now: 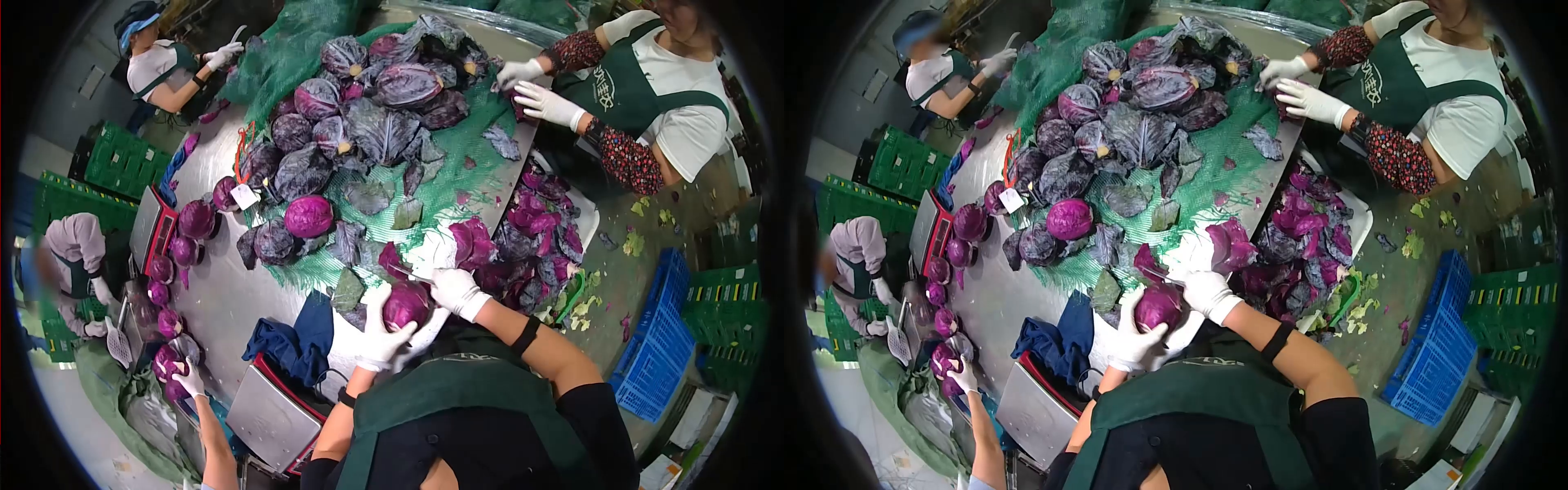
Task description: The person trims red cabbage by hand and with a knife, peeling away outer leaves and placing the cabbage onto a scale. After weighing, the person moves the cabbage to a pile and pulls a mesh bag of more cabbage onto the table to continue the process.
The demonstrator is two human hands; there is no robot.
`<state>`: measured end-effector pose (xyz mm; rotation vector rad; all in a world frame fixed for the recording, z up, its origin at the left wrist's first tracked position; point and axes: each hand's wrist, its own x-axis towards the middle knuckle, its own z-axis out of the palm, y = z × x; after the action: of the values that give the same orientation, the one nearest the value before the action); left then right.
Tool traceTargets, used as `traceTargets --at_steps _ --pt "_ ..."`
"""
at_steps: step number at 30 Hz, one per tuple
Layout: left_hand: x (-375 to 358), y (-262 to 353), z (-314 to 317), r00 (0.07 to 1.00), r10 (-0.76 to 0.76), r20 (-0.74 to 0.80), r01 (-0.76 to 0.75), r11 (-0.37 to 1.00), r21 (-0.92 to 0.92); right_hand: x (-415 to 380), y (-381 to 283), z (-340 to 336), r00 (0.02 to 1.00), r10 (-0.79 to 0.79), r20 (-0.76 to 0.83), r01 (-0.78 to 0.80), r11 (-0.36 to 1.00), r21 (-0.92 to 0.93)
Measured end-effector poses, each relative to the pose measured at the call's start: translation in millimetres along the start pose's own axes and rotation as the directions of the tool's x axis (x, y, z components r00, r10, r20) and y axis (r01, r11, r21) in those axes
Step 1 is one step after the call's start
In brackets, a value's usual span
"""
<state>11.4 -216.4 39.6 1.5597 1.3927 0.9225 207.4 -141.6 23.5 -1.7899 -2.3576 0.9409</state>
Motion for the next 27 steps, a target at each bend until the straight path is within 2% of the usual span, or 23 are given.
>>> traceTargets --at_steps 2,3,4,5,6,7,8,11,13,14,15,16,18,19,20,22,23,24,26,27 --pt "-4.7 -1.0 2.8 0.996 0.089 -0.024 -0.088 0.996 0.02 -11.2 6.1 -12.1 0.985 -0.163 -0.065 0.17 0.977 0.13" --pt "-4.9 -6.2 3.0 0.999 -0.045 -0.03 0.043 0.997 -0.071 -14.1 5.6 -13.3 0.985 -0.167 -0.054 0.175 0.955 0.239" --pt "-7.4 -11.4 2.0 0.983 -0.185 -0.017 0.18 0.971 -0.16 -18.4 2.1 -11.1 0.986 -0.165 -0.041 0.17 0.953 0.25" --pt "-6.1 -16.9 0.7 0.975 -0.222 -0.009 0.215 0.954 -0.208 -20.3 -1.0 -11.0 0.973 -0.225 -0.047 0.228 0.919 0.322" --pt "-1.6 -12.0 -0.4 0.987 -0.158 -0.024 0.15 0.967 -0.207 -19.4 -2.7 -12.1 0.956 -0.285 -0.064 0.287 0.877 0.384" --pt "1.4 -7.8 -3.0 0.994 -0.105 -0.012 0.102 0.986 -0.133 -18.7 -5.6 -11.6 0.96 -0.267 -0.081 0.278 0.927 0.251" --pt "3.9 -5.4 -5.1 0.999 -0.05 0.006 0.05 0.997 -0.058 -18.3 -5.4 -13.1 0.961 -0.264 -0.085 0.277 0.928 0.249" --pt "5.5 -4.3 -5.3 0.997 -0.071 0.002 0.071 0.993 -0.096 -17.3 -9.7 -17.6 0.956 -0.28 -0.094 0.293 0.937 0.188" --pt "4.7 -8.8 -0.5 0.997 -0.075 -0.025 0.073 0.996 -0.06 -16.7 -18.3 -20.0 0.973 -0.23 -0.015 0.229 0.973 -0.016" --pt "6.2 -9.9 3.1 0.996 -0.069 -0.059 0.068 0.997 -0.026 -15.0 -17.8 -15.8 0.975 -0.224 -0.018 0.223 0.975 -0.017" --pt "8.3 0.9 4.6 0.994 -0.053 -0.091 0.057 0.997 0.051 -10.5 -16.5 -11.3 0.974 -0.217 -0.062 0.215 0.976 -0.032" --pt "9.6 -2.2 5.9 0.995 -0.048 -0.091 0.053 0.997 0.049 -7.1 -14.9 -8.2 0.971 -0.212 -0.107 0.208 0.977 -0.047" --pt "10.3 -12.4 5.2 0.988 -0.115 -0.106 0.11 0.992 -0.055 7.2 1.5 -2.7 0.975 -0.192 -0.112 0.19 0.981 -0.034" --pt "11.6 -6.6 -3.0 0.992 -0.123 -0.008 0.121 0.985 -0.121 20.2 23.2 5.6 0.969 -0.185 -0.163 0.19 0.982 0.011" --pt "8.5 -8.4 -7.5 0.993 -0.12 -0.009 0.118 0.986 -0.115 24.9 38.4 9.6 0.96 -0.177 -0.215 0.193 0.979 0.057" --pt "5.7 -12.5 -18.1 0.973 -0.218 0.078 0.229 0.858 -0.459 16.3 41.0 -12.1 0.985 0.01 -0.174 0.03 0.974 0.225" --pt "3.7 -11.2 -18.5 0.954 -0.292 0.073 0.276 0.752 -0.598 7.7 30.3 -20.6 0.969 0.073 -0.237 0.014 0.937 0.349" --pt "2.4 -3.3 -16.7 0.951 -0.3 0.071 0.281 0.752 -0.596 -0.9 20.3 -22.7 0.971 0.071 -0.23 0.015 0.935 0.354" --pt "5.5 12.8 -11.4 0.929 -0.367 -0.05 0.238 0.695 -0.679 -13.4 4.4 -21.0 0.975 -0.091 -0.204 0.172 0.888 0.426" --pt "7.4 14.5 -9.9 0.927 -0.373 -0.042 0.247 0.691 -0.679 -18.3 -1.8 -16.2 0.962 -0.169 -0.215 0.244 0.885 0.397"
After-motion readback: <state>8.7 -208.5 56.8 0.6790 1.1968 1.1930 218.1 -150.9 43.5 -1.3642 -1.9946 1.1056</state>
